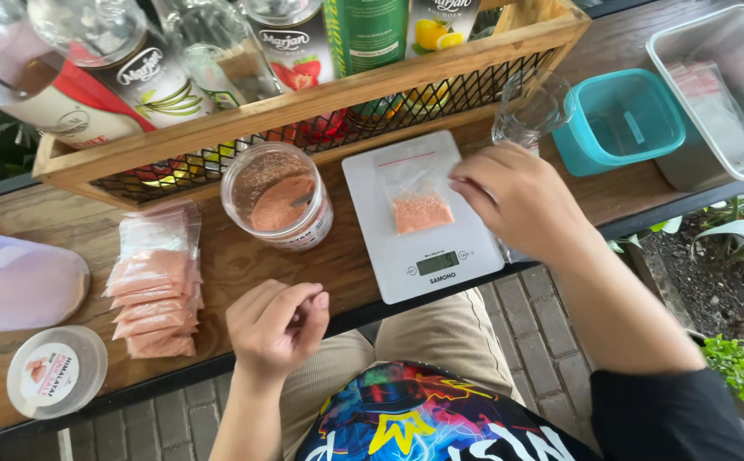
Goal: The person scoops pink Himalayan salt from a large container using a small spoon and pours it into small plastic bags. They place the bags on a digital scale to measure the weight, then seal the bags and set them aside.
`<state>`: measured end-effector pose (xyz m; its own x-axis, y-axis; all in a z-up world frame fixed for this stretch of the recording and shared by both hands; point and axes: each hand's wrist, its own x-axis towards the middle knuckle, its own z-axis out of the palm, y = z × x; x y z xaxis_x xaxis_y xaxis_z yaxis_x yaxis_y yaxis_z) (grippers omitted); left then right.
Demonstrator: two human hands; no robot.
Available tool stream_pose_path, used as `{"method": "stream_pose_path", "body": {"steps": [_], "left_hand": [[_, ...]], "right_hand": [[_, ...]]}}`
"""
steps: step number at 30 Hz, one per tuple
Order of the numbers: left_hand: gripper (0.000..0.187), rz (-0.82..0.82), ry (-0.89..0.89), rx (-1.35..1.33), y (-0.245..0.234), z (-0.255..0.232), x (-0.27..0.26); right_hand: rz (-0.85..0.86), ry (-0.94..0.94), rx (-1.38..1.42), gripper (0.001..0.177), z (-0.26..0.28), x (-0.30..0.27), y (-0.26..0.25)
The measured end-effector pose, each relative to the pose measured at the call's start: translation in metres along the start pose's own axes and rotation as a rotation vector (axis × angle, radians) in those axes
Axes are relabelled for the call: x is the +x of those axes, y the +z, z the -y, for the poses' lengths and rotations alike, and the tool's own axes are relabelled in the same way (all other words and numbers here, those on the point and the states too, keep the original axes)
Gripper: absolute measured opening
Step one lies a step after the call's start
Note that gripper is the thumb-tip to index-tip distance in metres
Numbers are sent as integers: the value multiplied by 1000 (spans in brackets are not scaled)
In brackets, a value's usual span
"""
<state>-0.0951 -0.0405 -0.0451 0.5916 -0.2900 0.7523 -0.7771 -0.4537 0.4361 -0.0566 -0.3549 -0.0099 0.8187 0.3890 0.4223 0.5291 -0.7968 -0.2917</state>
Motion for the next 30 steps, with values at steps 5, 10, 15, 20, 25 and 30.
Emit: {"method": "stream_pose_path", "body": {"steps": [5, 10, 15, 20, 25, 30], "left_hand": [[17, -23, 97, -28, -2, 10, -5], [16, -103, 192, -11, -5, 14, -10], [16, -99, 197, -17, -11, 15, -12], [16, -107, 181, -47, -13, 15, -12], [16, -105, 175, -55, -13, 16, -14], [15, -104, 192, -49, -15, 15, -12]], "right_hand": [[147, -75, 16, 15, -13, 46, 23], [265, -50, 103, 24, -10, 69, 32], [381, 51, -62, 25, -29, 75, 49], [418, 104, -6, 19, -36, 79, 57], [465, 136, 13, 13, -37, 80, 56], [464, 158, -37, 5, -24, 80, 48]]}}
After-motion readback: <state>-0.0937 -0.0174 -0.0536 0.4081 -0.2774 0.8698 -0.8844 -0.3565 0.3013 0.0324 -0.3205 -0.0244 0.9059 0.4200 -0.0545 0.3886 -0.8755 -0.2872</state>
